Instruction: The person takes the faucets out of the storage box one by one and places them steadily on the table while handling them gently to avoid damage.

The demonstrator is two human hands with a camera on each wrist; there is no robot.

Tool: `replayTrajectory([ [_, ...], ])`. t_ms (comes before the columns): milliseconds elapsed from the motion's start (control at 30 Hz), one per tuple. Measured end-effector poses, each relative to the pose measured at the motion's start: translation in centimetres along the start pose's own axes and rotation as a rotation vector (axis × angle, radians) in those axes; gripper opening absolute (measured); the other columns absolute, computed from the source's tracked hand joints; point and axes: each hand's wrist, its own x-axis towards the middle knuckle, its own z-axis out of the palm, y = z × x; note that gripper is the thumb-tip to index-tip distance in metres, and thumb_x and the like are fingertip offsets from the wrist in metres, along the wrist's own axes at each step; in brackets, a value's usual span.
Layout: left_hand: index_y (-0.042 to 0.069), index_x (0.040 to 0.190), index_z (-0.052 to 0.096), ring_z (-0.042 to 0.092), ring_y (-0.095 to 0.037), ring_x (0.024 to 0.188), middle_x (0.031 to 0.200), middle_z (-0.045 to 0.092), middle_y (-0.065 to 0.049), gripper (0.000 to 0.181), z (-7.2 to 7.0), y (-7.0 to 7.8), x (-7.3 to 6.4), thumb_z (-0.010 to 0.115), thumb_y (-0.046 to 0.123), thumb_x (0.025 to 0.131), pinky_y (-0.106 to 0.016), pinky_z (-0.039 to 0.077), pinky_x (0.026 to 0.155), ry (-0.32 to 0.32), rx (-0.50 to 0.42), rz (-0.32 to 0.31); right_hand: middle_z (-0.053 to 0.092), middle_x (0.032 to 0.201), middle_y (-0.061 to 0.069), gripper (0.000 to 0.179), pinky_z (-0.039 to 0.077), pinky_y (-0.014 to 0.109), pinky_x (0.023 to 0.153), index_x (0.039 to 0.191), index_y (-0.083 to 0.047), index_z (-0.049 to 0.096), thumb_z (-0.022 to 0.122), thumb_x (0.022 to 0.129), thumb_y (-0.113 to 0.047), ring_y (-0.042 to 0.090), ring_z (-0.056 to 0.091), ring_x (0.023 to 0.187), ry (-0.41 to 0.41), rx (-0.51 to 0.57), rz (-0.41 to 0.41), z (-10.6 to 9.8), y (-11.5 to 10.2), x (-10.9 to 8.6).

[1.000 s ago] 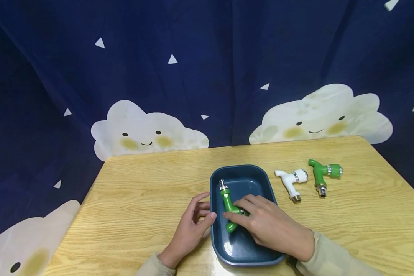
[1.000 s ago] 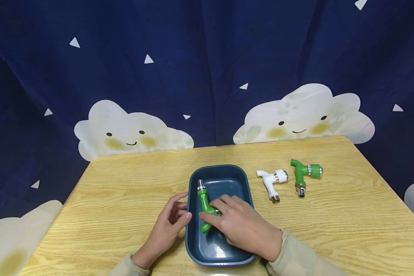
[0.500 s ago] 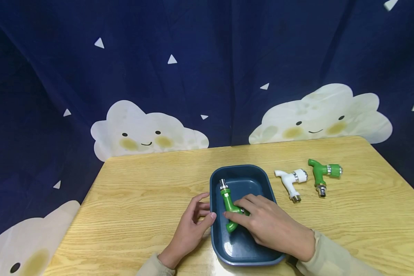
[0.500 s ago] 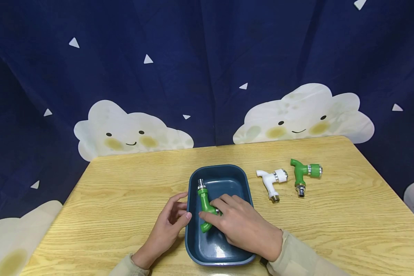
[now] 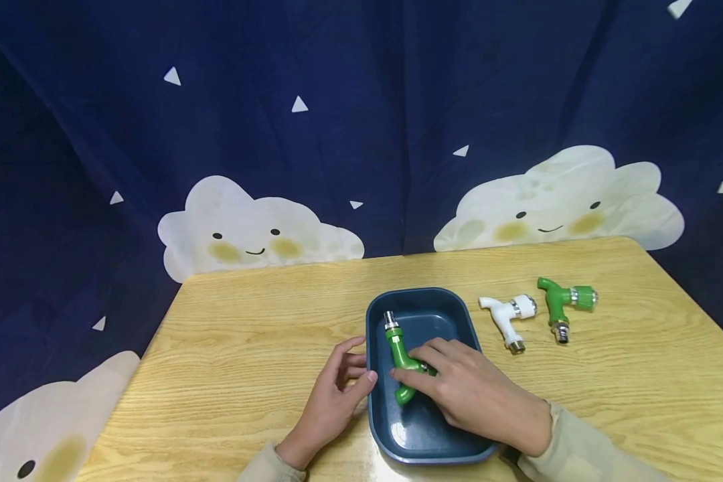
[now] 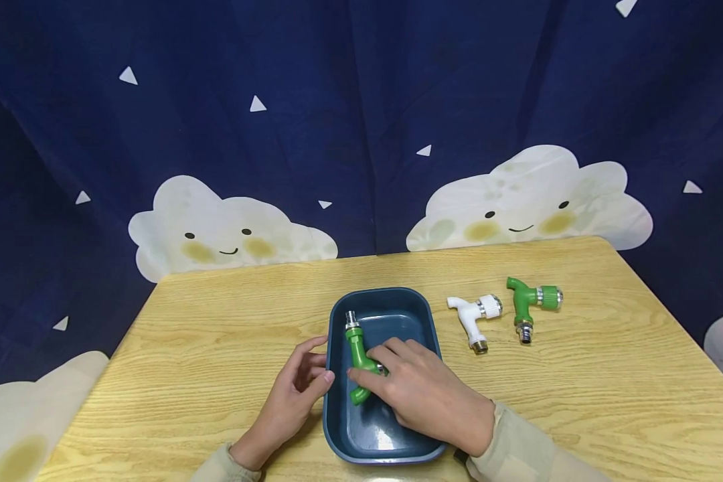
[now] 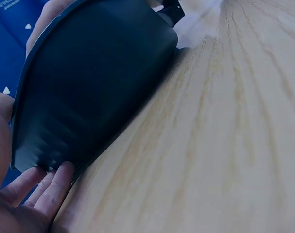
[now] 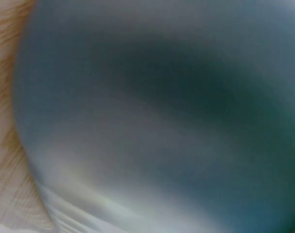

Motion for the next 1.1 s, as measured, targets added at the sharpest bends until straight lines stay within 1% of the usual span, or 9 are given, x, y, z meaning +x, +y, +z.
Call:
replayTrajectory([
  [433, 0.022, 0.150, 0.046, 0.068, -0.010, 0.105, 0.134, 0.064, -0.020, 0.056, 0.03, -0.01, -0.03, 0.068, 0.013, 0.099, -0.024, 0.059, 0.087, 0.010, -0.001, -0.006, 0.072, 0.116, -0.003, 0.052, 0.060, 0.036, 0.087, 0.131, -0.031, 0.069, 0.083, 0.084, -0.015, 0.016, 0.066, 0.103, 0.046, -0.015, -0.002, -0.28, 0.23, -0.01],
  [633, 0.021, 0.150, 0.046, 0.068, -0.010, 0.105, 0.133, 0.064, -0.020, 0.056, 0.07, 0.00, -0.03, 0.068, 0.013, 0.099, -0.024, 0.059, 0.087, 0.012, 0.002, -0.005, 0.073, 0.117, -0.002, 0.054, 0.060, 0.037, 0.089, 0.132, -0.031, 0.068, 0.083, 0.082, -0.014, 0.017, 0.067, 0.106, 0.046, -0.015, 0.000, -0.51, 0.31, 0.02],
  [833, 0.021, 0.150, 0.047, 0.068, -0.011, 0.105, 0.132, 0.064, -0.020, 0.056, 0.06, -0.05, 0.04, 0.069, 0.013, 0.099, -0.023, 0.059, 0.087, 0.012, 0.007, -0.012, 0.072, 0.118, -0.001, 0.057, 0.060, 0.038, 0.089, 0.132, -0.030, 0.068, 0.084, 0.081, -0.013, 0.019, 0.067, 0.107, 0.051, -0.017, 0.002, -0.55, 0.44, -0.04],
  [867, 0.023, 0.150, 0.047, 0.068, -0.011, 0.105, 0.133, 0.064, -0.018, 0.056, 0.09, 0.02, 0.04, 0.069, 0.013, 0.099, -0.023, 0.059, 0.087, 0.015, 0.004, -0.019, 0.072, 0.118, -0.001, 0.057, 0.060, 0.038, 0.089, 0.132, -0.030, 0.068, 0.084, 0.080, -0.012, 0.019, 0.067, 0.107, 0.054, -0.018, 0.002, -0.56, 0.46, -0.04],
  [1000, 0.023, 0.150, 0.047, 0.068, -0.010, 0.104, 0.132, 0.065, -0.018, 0.056, 0.09, -0.06, 0.06, 0.069, 0.013, 0.099, -0.023, 0.059, 0.087, 0.017, 0.010, -0.016, 0.072, 0.117, -0.001, 0.059, 0.060, 0.037, 0.087, 0.132, -0.030, 0.068, 0.084, 0.079, -0.011, 0.018, 0.066, 0.105, 0.065, -0.025, 0.003, -0.58, 0.56, -0.04],
  [1100, 0.022, 0.150, 0.047, 0.068, -0.010, 0.104, 0.132, 0.065, -0.019, 0.056, 0.07, -0.14, 0.03, 0.069, 0.013, 0.099, -0.023, 0.058, 0.087, 0.017, 0.019, -0.003, 0.072, 0.116, 0.000, 0.059, 0.060, 0.037, 0.085, 0.131, -0.029, 0.069, 0.084, 0.077, -0.010, 0.019, 0.066, 0.104, 0.074, -0.030, 0.000, -0.62, 0.63, -0.04],
])
